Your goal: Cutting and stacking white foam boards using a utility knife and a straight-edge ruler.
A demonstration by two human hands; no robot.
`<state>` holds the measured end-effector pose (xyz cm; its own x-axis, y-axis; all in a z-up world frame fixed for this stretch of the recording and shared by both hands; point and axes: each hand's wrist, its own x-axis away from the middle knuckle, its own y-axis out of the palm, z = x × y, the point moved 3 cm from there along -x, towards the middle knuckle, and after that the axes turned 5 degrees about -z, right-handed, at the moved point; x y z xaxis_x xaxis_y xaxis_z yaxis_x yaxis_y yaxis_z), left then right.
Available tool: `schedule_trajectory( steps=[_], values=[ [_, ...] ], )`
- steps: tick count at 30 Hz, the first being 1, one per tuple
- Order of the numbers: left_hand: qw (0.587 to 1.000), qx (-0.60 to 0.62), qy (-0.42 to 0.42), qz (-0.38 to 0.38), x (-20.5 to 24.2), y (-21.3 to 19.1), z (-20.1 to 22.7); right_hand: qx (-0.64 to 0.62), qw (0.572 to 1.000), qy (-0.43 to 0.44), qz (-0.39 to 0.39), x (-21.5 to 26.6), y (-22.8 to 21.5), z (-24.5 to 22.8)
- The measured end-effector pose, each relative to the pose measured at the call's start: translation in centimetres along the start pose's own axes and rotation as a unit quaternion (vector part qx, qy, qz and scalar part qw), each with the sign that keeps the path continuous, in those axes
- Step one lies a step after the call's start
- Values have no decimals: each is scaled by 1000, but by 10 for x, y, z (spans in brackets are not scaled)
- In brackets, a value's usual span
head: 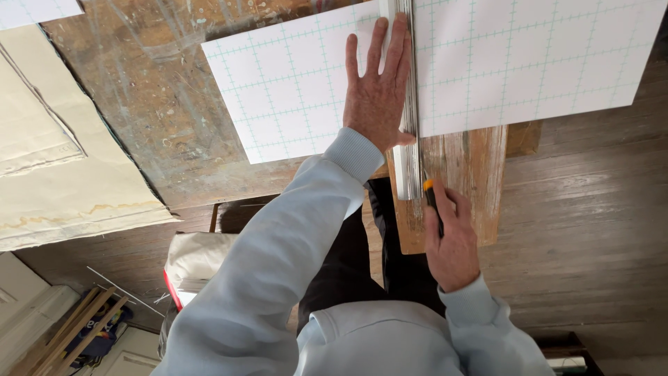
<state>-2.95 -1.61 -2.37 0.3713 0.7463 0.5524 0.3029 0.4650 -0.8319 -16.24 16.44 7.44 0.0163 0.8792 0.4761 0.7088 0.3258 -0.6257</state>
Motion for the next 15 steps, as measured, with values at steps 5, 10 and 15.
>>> schedule_trajectory(
  steps=[5, 10, 15],
  values=[
    [1000, -9, -8, 0, 5, -2, -1, -62, 997, 41, 11, -15, -28, -29],
    [1000, -2, -5, -20, 5, -16, -5, -51, 998, -23, 23, -104, -33, -43],
    [1000, -6, -3, -31, 2, -10, -1, -64, 990, -114, 47, -170, -25, -47]
  ],
)
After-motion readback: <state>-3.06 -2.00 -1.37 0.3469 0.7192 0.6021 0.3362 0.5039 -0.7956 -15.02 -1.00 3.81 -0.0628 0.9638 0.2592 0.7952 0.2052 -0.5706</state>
